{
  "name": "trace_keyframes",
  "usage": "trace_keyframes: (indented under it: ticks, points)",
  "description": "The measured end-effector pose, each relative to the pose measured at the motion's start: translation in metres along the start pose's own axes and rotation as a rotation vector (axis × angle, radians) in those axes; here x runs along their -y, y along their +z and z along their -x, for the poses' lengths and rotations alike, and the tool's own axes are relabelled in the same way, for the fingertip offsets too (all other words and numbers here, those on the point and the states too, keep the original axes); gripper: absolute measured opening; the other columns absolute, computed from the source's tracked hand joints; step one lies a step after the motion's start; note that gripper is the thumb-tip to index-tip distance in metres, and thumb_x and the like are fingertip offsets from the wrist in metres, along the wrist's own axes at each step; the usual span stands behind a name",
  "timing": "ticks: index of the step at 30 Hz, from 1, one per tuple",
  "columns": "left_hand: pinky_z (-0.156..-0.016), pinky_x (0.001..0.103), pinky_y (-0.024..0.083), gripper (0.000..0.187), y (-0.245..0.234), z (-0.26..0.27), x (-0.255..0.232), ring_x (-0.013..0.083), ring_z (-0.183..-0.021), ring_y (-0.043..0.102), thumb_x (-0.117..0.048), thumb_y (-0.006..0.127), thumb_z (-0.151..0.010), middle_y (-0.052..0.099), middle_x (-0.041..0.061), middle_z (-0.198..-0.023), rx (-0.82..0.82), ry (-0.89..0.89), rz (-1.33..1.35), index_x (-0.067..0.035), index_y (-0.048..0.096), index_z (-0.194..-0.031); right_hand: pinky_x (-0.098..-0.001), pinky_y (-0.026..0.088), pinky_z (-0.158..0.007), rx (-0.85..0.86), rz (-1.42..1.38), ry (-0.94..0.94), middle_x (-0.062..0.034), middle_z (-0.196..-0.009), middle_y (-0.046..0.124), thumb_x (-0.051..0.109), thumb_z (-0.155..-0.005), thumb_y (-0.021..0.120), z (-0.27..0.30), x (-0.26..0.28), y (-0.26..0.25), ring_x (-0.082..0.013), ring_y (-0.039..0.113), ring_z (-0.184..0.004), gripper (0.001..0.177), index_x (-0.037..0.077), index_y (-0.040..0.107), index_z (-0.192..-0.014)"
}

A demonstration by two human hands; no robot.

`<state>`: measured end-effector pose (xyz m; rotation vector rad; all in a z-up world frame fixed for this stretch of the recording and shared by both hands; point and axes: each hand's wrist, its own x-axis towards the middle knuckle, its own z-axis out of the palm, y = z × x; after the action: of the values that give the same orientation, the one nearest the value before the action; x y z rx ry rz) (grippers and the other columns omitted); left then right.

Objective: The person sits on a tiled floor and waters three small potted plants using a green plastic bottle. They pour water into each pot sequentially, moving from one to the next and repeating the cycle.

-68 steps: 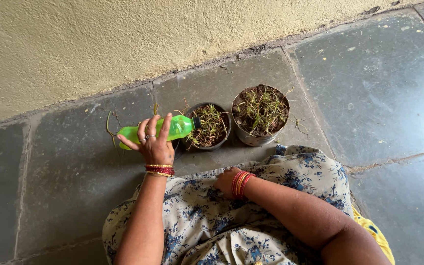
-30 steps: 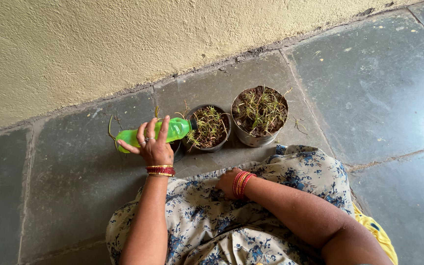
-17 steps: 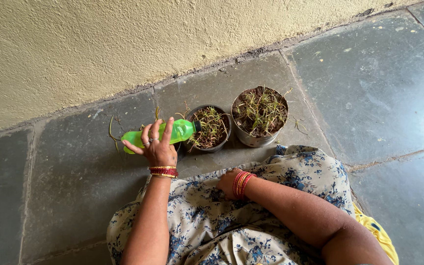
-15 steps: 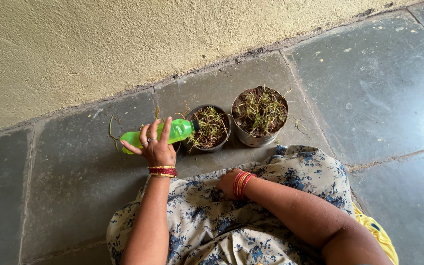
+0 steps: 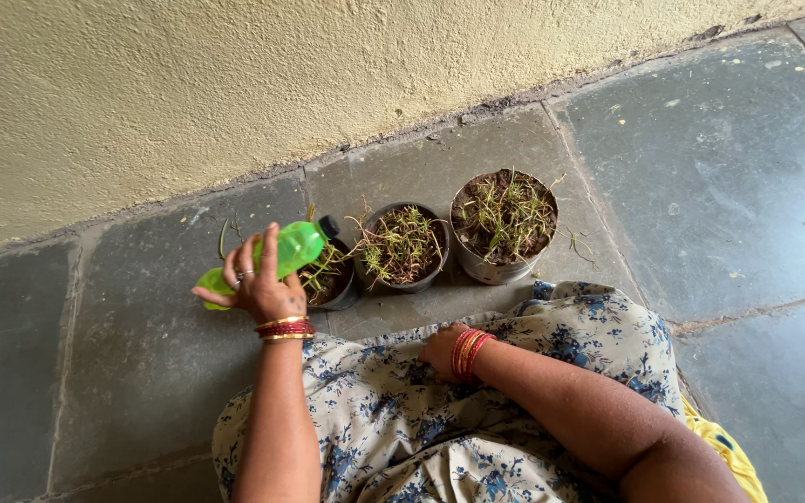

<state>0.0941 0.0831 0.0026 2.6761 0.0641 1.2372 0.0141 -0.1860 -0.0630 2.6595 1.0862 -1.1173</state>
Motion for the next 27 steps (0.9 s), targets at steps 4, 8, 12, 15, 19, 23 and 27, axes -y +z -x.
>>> trace_keyframes:
  ticks: [4,8,12,15,19,23,27]
  points:
    - [-0.118,0.070,-0.014,0.076,-0.014,-0.008,0.014,0.0204,-0.139,0.052,-0.012,0.088,-0.074,0.067,-0.010,-0.137,-0.048,-0.041,-0.054,-0.045,0.065,-0.139,-0.0516,0.046,-0.107,0.004,0.003,-0.002,-0.0122,-0.134,0.065,0.042,-0.093,0.067,0.002,0.000,-0.001,-0.0314,0.061,-0.125,0.051,0.017,0.060,-0.138]
    - [-0.116,0.071,-0.014,0.067,-0.028,-0.016,0.023,0.0209,-0.136,0.051,-0.011,0.087,-0.078,0.067,-0.010,-0.134,-0.074,-0.079,-0.059,-0.041,0.069,-0.136,-0.0513,0.048,-0.105,-0.013,0.015,-0.005,-0.0146,-0.132,0.066,0.039,-0.095,0.066,0.001,-0.003,0.002,-0.0327,0.063,-0.123,0.049,0.016,0.061,-0.137]
    - [-0.118,0.070,-0.014,0.067,-0.029,-0.019,0.027,0.0190,-0.137,0.052,-0.010,0.085,-0.077,0.068,-0.012,-0.132,-0.070,-0.123,-0.068,-0.042,0.071,-0.134,-0.0520,0.048,-0.105,-0.007,0.009,-0.001,-0.0161,-0.132,0.065,0.038,-0.095,0.066,-0.001,-0.004,0.003,-0.0335,0.063,-0.122,0.050,0.015,0.059,-0.139]
    - [-0.117,0.070,-0.015,0.067,-0.027,-0.017,0.023,0.0186,-0.136,0.052,-0.009,0.084,-0.073,0.068,-0.012,-0.131,-0.035,-0.141,-0.058,-0.042,0.071,-0.131,-0.0518,0.047,-0.106,-0.028,-0.015,0.006,-0.0155,-0.133,0.065,0.039,-0.093,0.067,0.001,-0.003,0.001,-0.0335,0.062,-0.124,0.052,0.016,0.059,-0.139]
    - [-0.116,0.069,-0.016,0.069,-0.027,-0.016,0.022,0.0184,-0.134,0.053,-0.008,0.082,-0.072,0.068,-0.010,-0.131,-0.015,-0.113,-0.067,-0.041,0.072,-0.131,-0.0519,0.046,-0.106,-0.020,-0.014,0.012,-0.0152,-0.134,0.064,0.040,-0.093,0.068,0.002,-0.001,-0.001,-0.0334,0.061,-0.125,0.053,0.016,0.058,-0.139]
    - [-0.118,0.070,-0.016,0.063,-0.020,-0.014,0.024,0.0171,-0.133,0.054,-0.009,0.082,-0.077,0.068,-0.010,-0.128,-0.028,-0.105,-0.053,-0.042,0.071,-0.130,-0.0520,0.046,-0.107,-0.018,-0.009,0.012,-0.0156,-0.136,0.063,0.041,-0.094,0.067,0.002,-0.002,0.000,-0.0338,0.061,-0.126,0.055,0.016,0.057,-0.141]
    - [-0.117,0.070,-0.015,0.064,-0.017,-0.012,0.025,0.0190,-0.134,0.053,-0.007,0.079,-0.077,0.067,-0.008,-0.130,-0.004,-0.083,-0.064,-0.041,0.071,-0.130,-0.0520,0.047,-0.106,-0.009,-0.013,0.026,-0.0165,-0.135,0.063,0.042,-0.094,0.067,0.002,-0.001,0.000,-0.0342,0.061,-0.125,0.058,0.016,0.054,-0.144]
